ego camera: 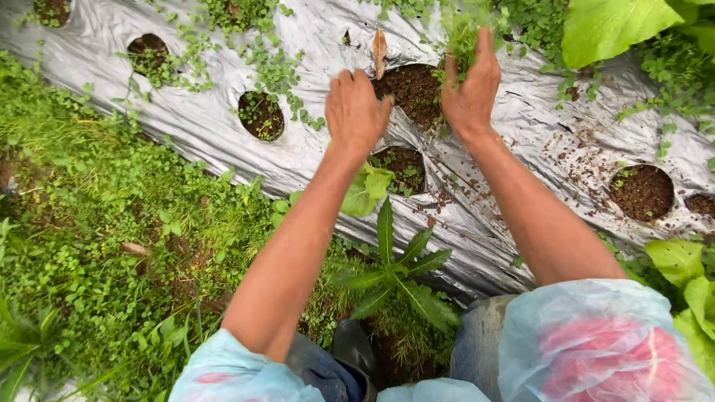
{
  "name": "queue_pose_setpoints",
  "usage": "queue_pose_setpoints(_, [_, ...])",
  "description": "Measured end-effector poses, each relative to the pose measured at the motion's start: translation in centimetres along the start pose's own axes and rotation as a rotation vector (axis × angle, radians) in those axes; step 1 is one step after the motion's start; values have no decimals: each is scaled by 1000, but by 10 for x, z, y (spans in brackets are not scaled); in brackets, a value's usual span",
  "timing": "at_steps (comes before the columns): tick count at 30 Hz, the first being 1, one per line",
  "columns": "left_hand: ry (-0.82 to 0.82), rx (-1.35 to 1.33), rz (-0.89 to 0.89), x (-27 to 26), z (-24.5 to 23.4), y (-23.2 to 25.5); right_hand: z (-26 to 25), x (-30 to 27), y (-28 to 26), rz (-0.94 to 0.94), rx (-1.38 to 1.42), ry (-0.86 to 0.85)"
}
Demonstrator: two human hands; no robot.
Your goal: The person kneels on the ground and removes small weeds by hand from around the base of leafy green plants growing through holes in a white plastic mulch sheet. The person pulls the weeds and discards them to the side.
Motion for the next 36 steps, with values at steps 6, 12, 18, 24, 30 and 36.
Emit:
queue_pose_setpoints(6, [492, 67, 253, 60, -3, -32, 29, 35, -12, 14, -110, -59])
queue_pose_setpoints(12, [116, 27, 228, 86, -10, -37, 33, 73, -64, -88, -32, -65])
queue_pose_setpoints(18, [-18, -99, 243, 80, -14, -29, 47, 97, -94, 0, -192, -341])
queue_pose_setpoints(24, [46, 33, 248, 83, 1, -30, 77, 88, -62, -46, -353, -212])
queue_pose_setpoints(30, [33, 40, 237, 82, 4, -31, 74, 88, -66, -8, -281, -202])
queue_pose_setpoints(36, [7, 30, 226, 84, 11, -32, 69, 82, -64, 2, -161, -173])
Point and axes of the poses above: each hand's wrist, its own x-axis towards the middle knuckle, its own z-axis out of the palm, y = z × x, the point moved 5 cm from there along x, towards the middle knuckle, and after that the axes turned 10 degrees about z, right-handed, at the moved point
